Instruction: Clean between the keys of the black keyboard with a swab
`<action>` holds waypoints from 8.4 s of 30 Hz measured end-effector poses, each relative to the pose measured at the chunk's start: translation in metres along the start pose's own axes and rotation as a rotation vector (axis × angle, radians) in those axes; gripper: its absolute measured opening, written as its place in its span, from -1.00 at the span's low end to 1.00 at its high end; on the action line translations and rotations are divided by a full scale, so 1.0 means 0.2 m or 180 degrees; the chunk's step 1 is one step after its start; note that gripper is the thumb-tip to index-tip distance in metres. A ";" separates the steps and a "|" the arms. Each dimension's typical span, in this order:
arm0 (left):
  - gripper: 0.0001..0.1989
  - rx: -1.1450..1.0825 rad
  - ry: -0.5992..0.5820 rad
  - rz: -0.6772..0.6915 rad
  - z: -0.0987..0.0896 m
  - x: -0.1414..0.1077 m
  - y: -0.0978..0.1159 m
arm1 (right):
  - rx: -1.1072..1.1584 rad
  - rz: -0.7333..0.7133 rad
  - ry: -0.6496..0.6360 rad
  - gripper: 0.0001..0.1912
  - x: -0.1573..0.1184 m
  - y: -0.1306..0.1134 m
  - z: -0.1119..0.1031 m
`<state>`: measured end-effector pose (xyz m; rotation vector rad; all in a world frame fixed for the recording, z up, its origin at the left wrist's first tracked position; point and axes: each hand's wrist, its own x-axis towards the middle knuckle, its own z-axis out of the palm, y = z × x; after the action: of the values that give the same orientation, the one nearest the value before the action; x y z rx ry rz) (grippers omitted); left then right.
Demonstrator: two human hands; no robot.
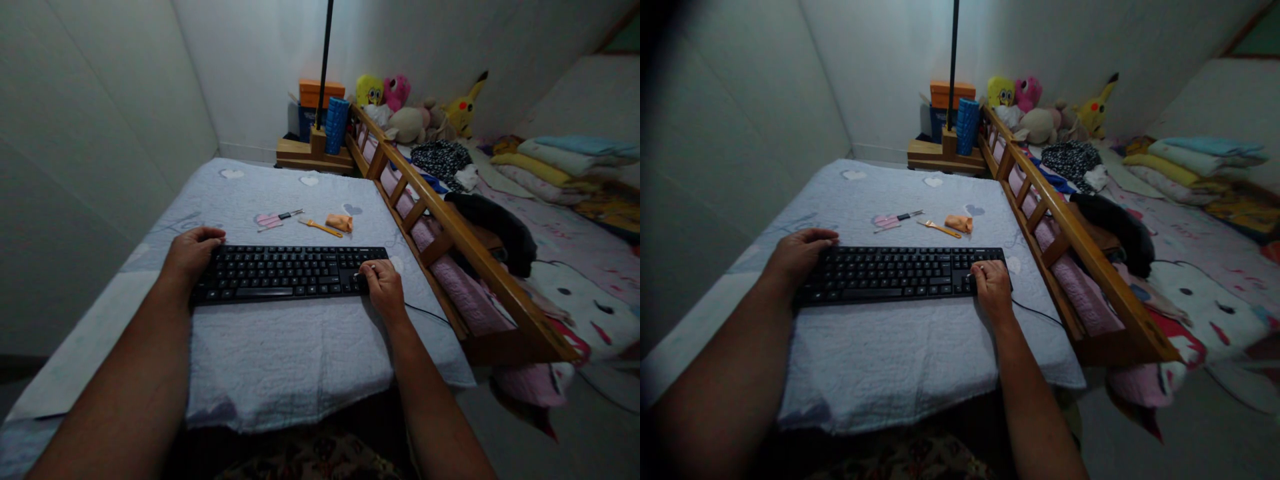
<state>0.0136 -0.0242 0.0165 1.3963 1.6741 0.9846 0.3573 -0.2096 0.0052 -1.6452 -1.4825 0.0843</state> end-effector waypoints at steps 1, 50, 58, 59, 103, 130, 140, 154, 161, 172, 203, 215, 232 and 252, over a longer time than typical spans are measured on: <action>-0.74 -0.0001 0.0002 0.0010 0.00 0.00 0.00 | -0.0002 0.0012 0.0008 -0.74 0.00 0.00 0.00; -0.75 0.0100 0.0026 0.0026 0.00 0.00 0.00 | 0.0288 -0.0150 -0.0304 -0.71 -0.02 -0.04 0.00; -0.72 0.0127 0.0039 0.0044 0.01 0.00 -0.01 | 0.0357 -0.0126 -0.0325 -0.72 -0.02 -0.04 0.00; -0.71 0.0107 0.0029 0.0035 0.01 0.00 -0.01 | 0.0371 -0.0125 -0.0331 -0.72 -0.02 -0.04 0.00; -0.75 0.0082 0.0030 0.0038 0.00 -0.01 0.02 | 0.0407 -0.0123 -0.0360 -0.72 -0.02 -0.03 -0.01; -0.77 0.0024 0.0001 -0.0014 0.00 0.01 -0.02 | 0.0498 -0.0287 -0.0578 -0.74 -0.01 -0.08 0.01; -0.74 0.0026 -0.0021 0.0026 0.00 0.01 -0.01 | 0.0537 -0.0379 -0.0706 -0.74 -0.02 -0.08 0.00; -0.70 -0.0026 -0.0045 0.0009 0.01 0.03 -0.04 | 0.0437 -0.0322 -0.0784 -0.73 -0.02 -0.06 -0.04; -0.74 -0.0033 -0.0035 -0.0004 0.00 0.01 -0.02 | 0.0365 -0.0182 -0.0738 -0.72 -0.02 -0.04 -0.07; -0.72 0.0058 -0.0013 -0.0012 0.00 0.01 -0.01 | 0.0375 -0.0005 -0.0574 -0.73 -0.02 0.00 -0.10; -0.68 0.0126 -0.0125 -0.0058 -0.01 0.03 -0.02 | 0.0207 0.0147 -0.0236 -0.73 0.00 0.04 -0.14; -0.70 0.0113 -0.0106 -0.0008 -0.01 0.05 -0.02 | 0.0190 0.0261 -0.0096 -0.75 0.04 0.00 -0.17; -0.70 0.0093 -0.0143 -0.0027 -0.01 0.05 -0.01 | 0.0265 -0.0155 -0.0455 -0.78 0.24 -0.04 0.06; -0.68 0.0415 -0.0393 0.0121 -0.03 0.05 0.01 | -0.0354 -0.0500 -0.0442 -0.79 0.24 -0.03 0.17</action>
<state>0.0075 -0.0138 0.0201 1.5471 1.6501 0.8048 0.3468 -0.1522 0.0121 -1.6314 -1.7447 0.0300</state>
